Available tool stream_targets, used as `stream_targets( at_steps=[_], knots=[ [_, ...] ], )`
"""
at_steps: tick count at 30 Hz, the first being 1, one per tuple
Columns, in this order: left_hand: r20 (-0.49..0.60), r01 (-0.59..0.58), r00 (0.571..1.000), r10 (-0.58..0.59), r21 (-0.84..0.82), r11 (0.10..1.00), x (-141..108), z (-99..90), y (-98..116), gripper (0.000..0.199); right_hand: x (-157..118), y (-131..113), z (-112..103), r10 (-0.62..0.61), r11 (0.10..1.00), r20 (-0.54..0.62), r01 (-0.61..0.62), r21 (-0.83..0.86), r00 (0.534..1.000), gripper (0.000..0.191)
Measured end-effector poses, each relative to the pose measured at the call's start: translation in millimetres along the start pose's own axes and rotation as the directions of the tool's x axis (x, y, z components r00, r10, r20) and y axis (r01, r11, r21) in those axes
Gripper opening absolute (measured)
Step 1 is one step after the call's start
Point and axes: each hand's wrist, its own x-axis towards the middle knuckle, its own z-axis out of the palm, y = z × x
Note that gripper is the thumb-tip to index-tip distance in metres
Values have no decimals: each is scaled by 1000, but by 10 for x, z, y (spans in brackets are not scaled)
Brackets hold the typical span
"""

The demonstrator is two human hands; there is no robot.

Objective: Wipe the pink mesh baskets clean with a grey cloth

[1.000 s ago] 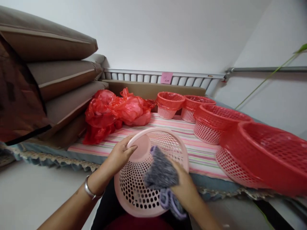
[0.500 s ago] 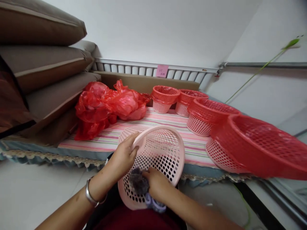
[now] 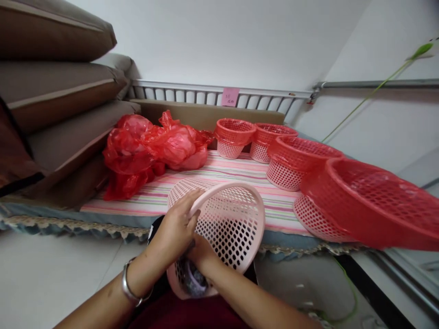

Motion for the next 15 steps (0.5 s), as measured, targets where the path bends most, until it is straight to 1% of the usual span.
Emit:
stream_targets(
  at_steps=[2, 3, 4, 5, 6, 7, 8, 9, 10, 11, 12, 13, 14, 15],
  knots=[
    [-16, 22, 1000, -21, 10, 1000, 15, -33, -14, 44, -15, -191, 25, -46, 986, -11, 47, 160, 999, 30],
    [-22, 30, 999, -29, 13, 999, 16, -49, -24, 43, -51, -237, 4, -74, 972, -16, 76, 221, 997, 33],
    [-29, 34, 999, -34, 14, 999, 11, -61, -33, 43, -103, -240, -33, -111, 962, -17, 112, 247, 994, 34],
    [-35, 36, 999, -35, 12, 999, -1, -67, -42, 44, -163, -197, -83, -158, 964, -1, 155, 217, 987, 34],
    [-39, 34, 999, -34, 8, 999, -17, -67, -50, 45, -224, -113, -145, -206, 972, 35, 200, 122, 978, 33],
    [-40, 31, 999, -30, 3, 1000, -34, -61, -55, 45, -275, 1, -217, -239, 970, 84, 242, -29, 967, 32],
    [-41, 26, 999, -26, -4, 1000, -50, -52, -59, 45, -308, 129, -297, -246, 938, 136, 271, -216, 960, 31],
    [-43, 22, 999, -22, -13, 1000, -62, -41, -61, 45, -319, 254, -381, -214, 878, 161, 262, -402, 964, 30],
    [-48, 19, 999, -20, -22, 1000, -67, -34, -62, 46, -304, 360, -466, -160, 807, 146, 215, -550, 976, 31],
    [-55, 18, 998, -20, -34, 999, -65, -35, -66, 46, -269, 433, -549, -108, 749, 96, 144, -647, 990, 35],
    [-66, 23, 997, -26, -51, 998, -55, -47, -73, 46, -218, 466, -626, -67, 723, 30, 69, -688, 997, 40],
    [-80, 37, 996, -43, -75, 997, -39, -75, -87, 45, -163, 455, -695, -45, 737, -22, 18, -676, 999, 46],
    [-95, 61, 993, -71, -103, 993, -20, -121, -111, 44, -113, 404, -754, -45, 784, -47, 6, -621, 998, 53],
    [-114, 97, 987, -113, -138, 986, 0, -184, -147, 43, -80, 319, -804, -64, 845, -39, 33, -534, 997, 60]
  ],
)
